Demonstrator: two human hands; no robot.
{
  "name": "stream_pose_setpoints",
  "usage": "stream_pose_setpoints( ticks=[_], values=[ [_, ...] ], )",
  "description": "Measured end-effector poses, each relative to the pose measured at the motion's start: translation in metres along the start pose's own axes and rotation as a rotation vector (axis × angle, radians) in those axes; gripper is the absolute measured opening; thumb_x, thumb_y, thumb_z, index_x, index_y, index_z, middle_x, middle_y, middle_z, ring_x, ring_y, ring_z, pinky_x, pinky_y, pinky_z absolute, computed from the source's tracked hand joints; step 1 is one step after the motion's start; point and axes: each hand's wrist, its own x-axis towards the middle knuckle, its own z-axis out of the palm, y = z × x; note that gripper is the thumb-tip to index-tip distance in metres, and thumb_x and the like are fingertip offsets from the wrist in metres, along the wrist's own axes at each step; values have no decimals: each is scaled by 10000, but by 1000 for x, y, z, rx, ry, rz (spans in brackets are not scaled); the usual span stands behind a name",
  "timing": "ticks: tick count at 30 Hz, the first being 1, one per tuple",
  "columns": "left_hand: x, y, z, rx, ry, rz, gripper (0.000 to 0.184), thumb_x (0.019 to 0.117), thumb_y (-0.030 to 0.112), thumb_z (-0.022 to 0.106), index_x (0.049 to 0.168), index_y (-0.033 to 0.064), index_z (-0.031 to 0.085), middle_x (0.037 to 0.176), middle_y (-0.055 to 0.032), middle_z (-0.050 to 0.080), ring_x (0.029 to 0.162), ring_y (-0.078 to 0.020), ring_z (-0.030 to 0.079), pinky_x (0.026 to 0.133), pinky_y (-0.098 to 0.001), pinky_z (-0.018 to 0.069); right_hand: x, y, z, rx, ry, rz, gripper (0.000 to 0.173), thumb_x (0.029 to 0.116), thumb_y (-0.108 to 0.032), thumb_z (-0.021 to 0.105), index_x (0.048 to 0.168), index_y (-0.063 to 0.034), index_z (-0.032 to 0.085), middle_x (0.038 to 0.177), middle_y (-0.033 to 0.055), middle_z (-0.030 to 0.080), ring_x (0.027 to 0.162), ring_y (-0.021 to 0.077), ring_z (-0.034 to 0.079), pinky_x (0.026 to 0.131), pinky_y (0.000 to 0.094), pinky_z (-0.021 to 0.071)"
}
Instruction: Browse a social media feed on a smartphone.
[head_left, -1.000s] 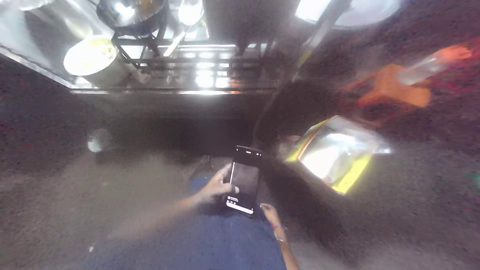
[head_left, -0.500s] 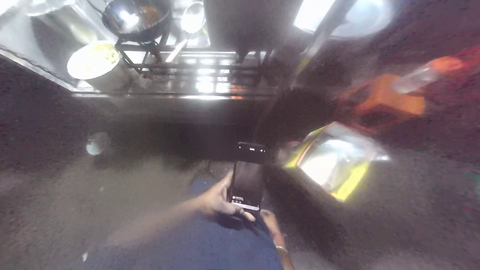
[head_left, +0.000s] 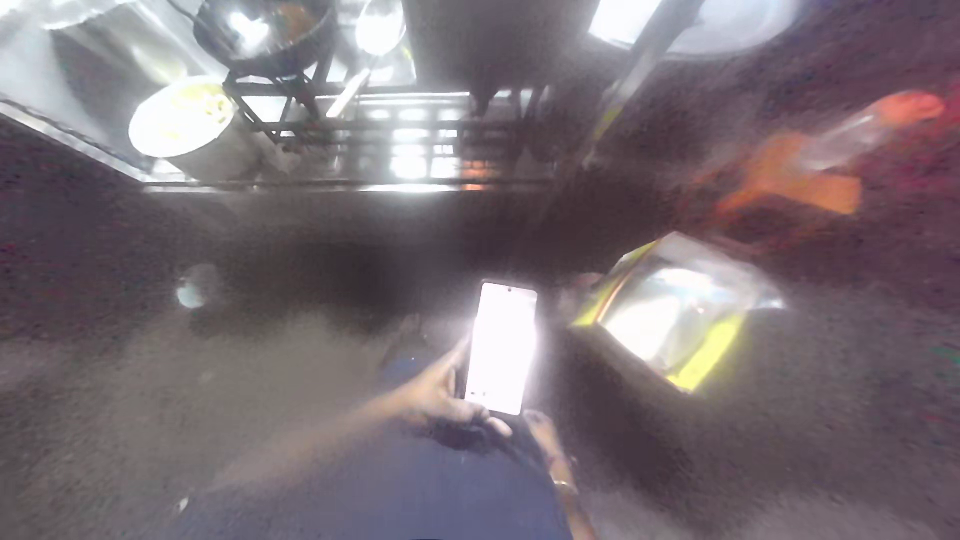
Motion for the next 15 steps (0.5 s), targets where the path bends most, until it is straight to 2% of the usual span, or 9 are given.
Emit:
stream_pose_setpoints(
  ticks=[2, 5, 8, 10, 12, 13, 15],
  values=[
    [0, 0, 1, 9, 5, 7, 1055, 787, -120, 707, 1560, 28, 4, 1441, -54, 498, 1257, -137, 590, 1043, -347, 534, 0, 0, 0, 8, -5, 3, 301, 1033, -169, 599, 1246, 35, 656, 1183, 238, 681, 1082, 325, 666, 964, 488, 525],
    [1, 1, 2, 11, 16, 22, 1036, 789, -122, 699, 1560, 23, 22, 1439, -55, 499, 1255, -128, 586, 1049, -336, 526, -4, -4, -2, 14, -6, -2, 307, 1035, -164, 592, 1252, 45, 651, 1196, 241, 678, 1108, 324, 659, 1001, 487, 507],
    [-1, 1, 2, -1, 48, 27, 925, 875, -65, 644, 1554, -29, 16, 1433, -34, 511, 1231, -78, 588, 1049, -300, 511, -2, -1, -2, 21, -3, -9, 319, 1035, -170, 594, 1266, 43, 648, 1199, 239, 680, 1104, 320, 663, 992, 485, 513],
    [-1, 2, 3, -57, 78, 10, 826, 888, -70, 552, 1544, 5, 57, 1366, 21, 554, 1148, -32, 618, 981, -255, 535, -2, -2, -2, 29, -3, 2, 314, 1033, -170, 595, 1270, 29, 646, 1180, 226, 686, 1058, 308, 675, 946, 481, 536],
    [1, 5, 6, -90, 131, -17, 789, 869, -74, 482, 1541, 36, 83, 1309, 39, 583, 1058, -13, 642, 879, -217, 559, -8, -9, -3, 48, -10, 32, 308, 1040, -159, 584, 1278, 28, 636, 1173, 227, 679, 1017, 300, 675, 903, 470, 544],
    [1, 6, 6, -92, 151, -18, 776, 864, -78, 465, 1537, 38, 95, 1303, 35, 587, 1055, -18, 646, 870, -220, 564, -12, -13, -4, 57, -13, 48, 309, 1044, -156, 575, 1287, 28, 630, 1176, 227, 675, 1007, 296, 674, 894, 464, 544],
    [3, 4, 4, -96, 153, 14, 733, 875, -94, 431, 1529, 33, 126, 1312, 19, 592, 1103, -49, 644, 940, -269, 561, -13, -15, -5, 67, -14, 66, 312, 1051, -160, 564, 1293, 28, 624, 1178, 225, 672, 998, 289, 672, 887, 454, 545]
  ],
)
